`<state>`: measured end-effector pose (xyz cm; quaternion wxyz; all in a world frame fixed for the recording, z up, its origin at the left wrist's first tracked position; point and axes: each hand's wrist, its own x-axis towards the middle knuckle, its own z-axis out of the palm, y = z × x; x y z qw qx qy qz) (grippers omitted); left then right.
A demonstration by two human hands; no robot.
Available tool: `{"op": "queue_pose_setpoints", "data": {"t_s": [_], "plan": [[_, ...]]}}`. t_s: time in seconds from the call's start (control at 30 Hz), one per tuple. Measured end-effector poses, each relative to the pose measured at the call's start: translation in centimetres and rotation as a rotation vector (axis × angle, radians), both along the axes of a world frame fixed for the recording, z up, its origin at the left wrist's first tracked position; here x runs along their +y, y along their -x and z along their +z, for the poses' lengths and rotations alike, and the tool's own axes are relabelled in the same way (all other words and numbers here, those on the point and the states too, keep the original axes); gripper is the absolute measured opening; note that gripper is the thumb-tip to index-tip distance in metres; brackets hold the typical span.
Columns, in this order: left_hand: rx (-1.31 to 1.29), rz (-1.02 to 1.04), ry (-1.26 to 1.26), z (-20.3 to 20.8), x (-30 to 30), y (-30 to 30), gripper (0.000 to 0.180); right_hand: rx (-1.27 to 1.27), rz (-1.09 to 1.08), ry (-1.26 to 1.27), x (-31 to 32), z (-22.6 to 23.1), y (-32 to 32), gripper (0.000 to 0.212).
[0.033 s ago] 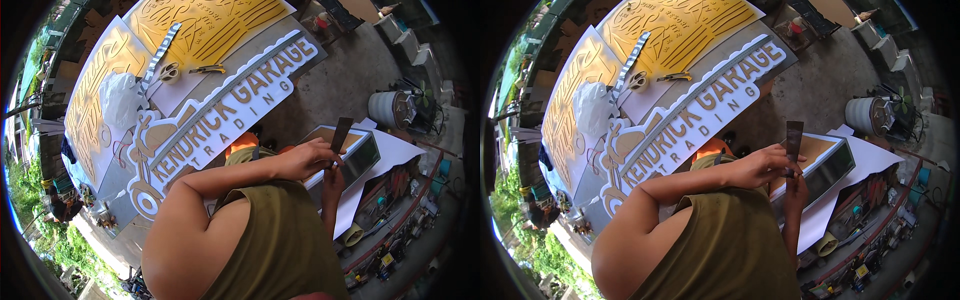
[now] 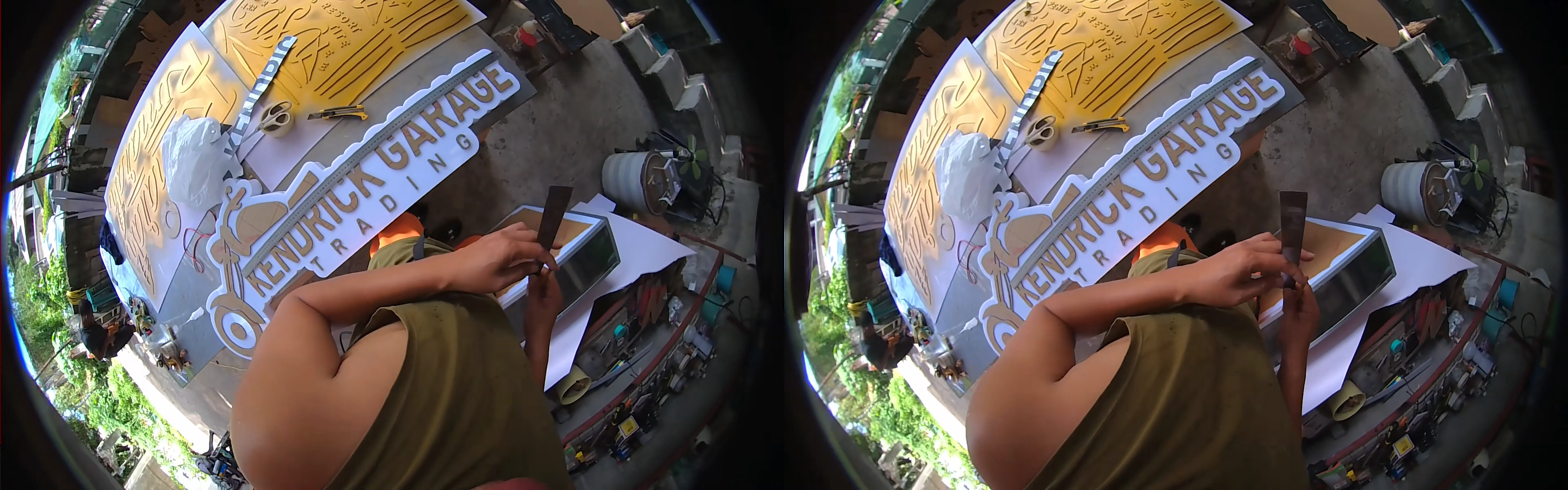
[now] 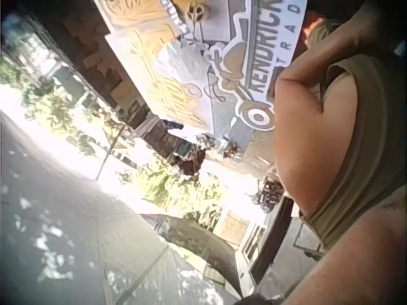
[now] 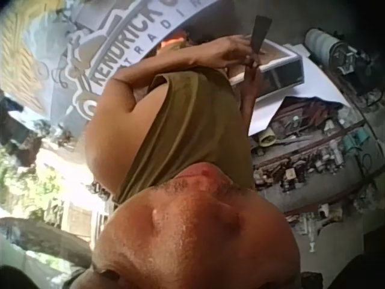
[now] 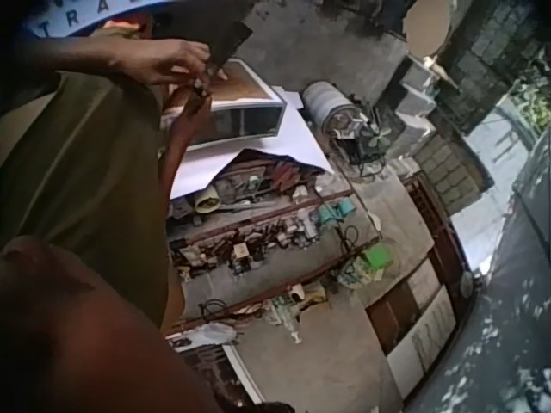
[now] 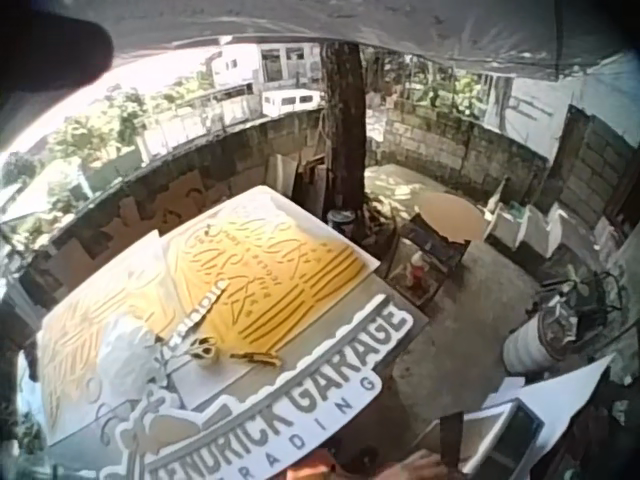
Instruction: Measuring and marking dimensions on a sign component using a ruler and a pencil.
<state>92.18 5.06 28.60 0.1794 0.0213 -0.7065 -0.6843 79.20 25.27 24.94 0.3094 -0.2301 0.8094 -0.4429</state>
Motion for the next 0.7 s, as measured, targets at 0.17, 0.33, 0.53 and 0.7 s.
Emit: {"op": "queue_pose_setpoints", "data": {"t_s": [0.17, 0.33, 0.53, 0.7], "plan": [[-0.026, 0.292, 0.012, -1.7, -3.0, 3.7, 0.018, -0.024, 0.135, -0.066, -4.5, -0.7, 7.3, 0.017], [-0.173, 0.461, -0.100, -3.0, -5.4, 9.1, 0.019, -0.011, 0.280, 0.011, -9.0, -2.4, 17.2, 0.016], [-0.311, 0.696, -0.100, -4.5, -6.3, 17.8, 0.016, 0.019, 0.462, 0.035, -15.4, -1.9, 29.9, 0.017], [-0.382, 0.837, 0.026, -3.4, -6.6, 22.7, 0.016, -0.029, 0.540, 0.026, -20.9, -1.4, 38.3, 0.017]]}}
